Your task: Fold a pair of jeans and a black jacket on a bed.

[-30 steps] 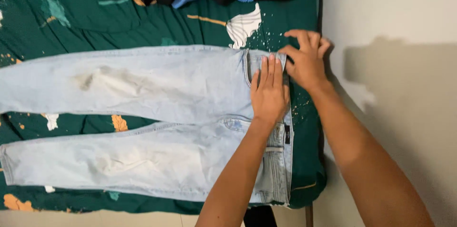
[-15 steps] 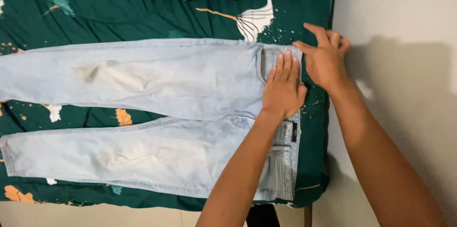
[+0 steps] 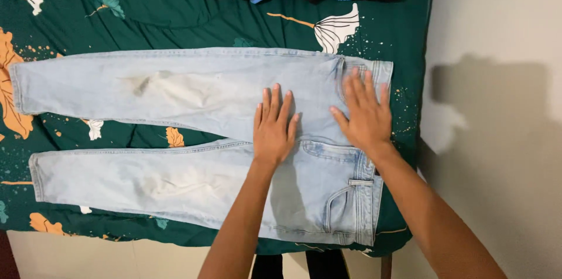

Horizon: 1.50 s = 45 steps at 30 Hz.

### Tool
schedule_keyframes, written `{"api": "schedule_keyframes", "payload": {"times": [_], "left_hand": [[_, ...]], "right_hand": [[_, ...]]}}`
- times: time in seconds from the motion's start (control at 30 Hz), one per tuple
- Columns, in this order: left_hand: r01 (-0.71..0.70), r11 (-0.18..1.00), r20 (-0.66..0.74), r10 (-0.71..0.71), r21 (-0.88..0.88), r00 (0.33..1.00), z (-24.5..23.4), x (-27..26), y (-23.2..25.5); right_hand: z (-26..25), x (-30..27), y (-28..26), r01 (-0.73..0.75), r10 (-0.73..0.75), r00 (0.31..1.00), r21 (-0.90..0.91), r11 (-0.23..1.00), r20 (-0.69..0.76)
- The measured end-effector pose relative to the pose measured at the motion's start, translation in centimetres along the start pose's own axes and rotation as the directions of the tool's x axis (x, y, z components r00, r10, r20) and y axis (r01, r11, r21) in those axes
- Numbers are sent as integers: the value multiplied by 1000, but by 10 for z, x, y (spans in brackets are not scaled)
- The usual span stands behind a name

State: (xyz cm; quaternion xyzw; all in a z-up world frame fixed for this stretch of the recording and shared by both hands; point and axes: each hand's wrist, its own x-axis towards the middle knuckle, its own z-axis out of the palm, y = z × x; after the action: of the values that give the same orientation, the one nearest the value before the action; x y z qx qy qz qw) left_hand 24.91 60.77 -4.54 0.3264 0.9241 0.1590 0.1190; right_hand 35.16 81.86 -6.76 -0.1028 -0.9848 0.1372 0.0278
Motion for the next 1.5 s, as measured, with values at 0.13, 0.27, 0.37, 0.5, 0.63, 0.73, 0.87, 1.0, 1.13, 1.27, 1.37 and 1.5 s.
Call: {"api": "schedule_keyframes", "payload": {"times": [0.13, 0.27, 0.37, 0.5, 0.63, 0.73, 0.87, 1.0, 1.13, 1.27, 1.37, 1.5], "left_hand": [[17, 996, 87, -24, 84, 996, 10, 6, -3], [43, 989, 102, -57, 141, 993, 20, 8, -6], [53, 988, 176, -78, 143, 981, 22, 13, -8], [84, 987, 291, -121, 136, 949, 25, 20, -11], [90, 991, 297, -116, 101, 948, 29, 18, -14], [95, 993, 289, -112, 72, 951, 30, 15, -18], [81, 994, 312, -98, 67, 945, 34, 18, -19], [67, 995, 327, -86, 69, 941, 34, 19, -21], [57, 998, 358, -52, -3, 932, 26, 20, -22], [57, 988, 380, 3, -146, 925, -18, 22, -17], [-45, 959, 271, 124, -280, 955, -31, 4, -50], [-201, 933, -43, 197, -297, 979, -70, -31, -117]], "right_hand": [[7, -2, -2, -114, 113, 993, -38, 993, -18], [8, 0, -5, -142, 141, 990, -72, 987, -20], [14, 4, -3, -164, 165, 986, -84, 983, 6], [24, 0, -1, -193, 194, 981, -26, 981, 22], [27, 0, 0, -177, 184, 982, -140, 974, 35], [32, 0, -1, -187, 190, 981, -68, 980, 40], [26, 2, -2, -207, 209, 978, -57, 977, 24], [14, 4, -10, -228, 229, 972, -27, 973, 49], [2, 10, -37, -271, 278, 958, -88, 959, 72], [-2, 13, -82, -363, 369, 929, 106, 926, -36], [2, 19, -125, -311, 323, 945, 157, 937, -56], [6, 34, -189, -155, 171, 984, 249, 956, -45]]}}
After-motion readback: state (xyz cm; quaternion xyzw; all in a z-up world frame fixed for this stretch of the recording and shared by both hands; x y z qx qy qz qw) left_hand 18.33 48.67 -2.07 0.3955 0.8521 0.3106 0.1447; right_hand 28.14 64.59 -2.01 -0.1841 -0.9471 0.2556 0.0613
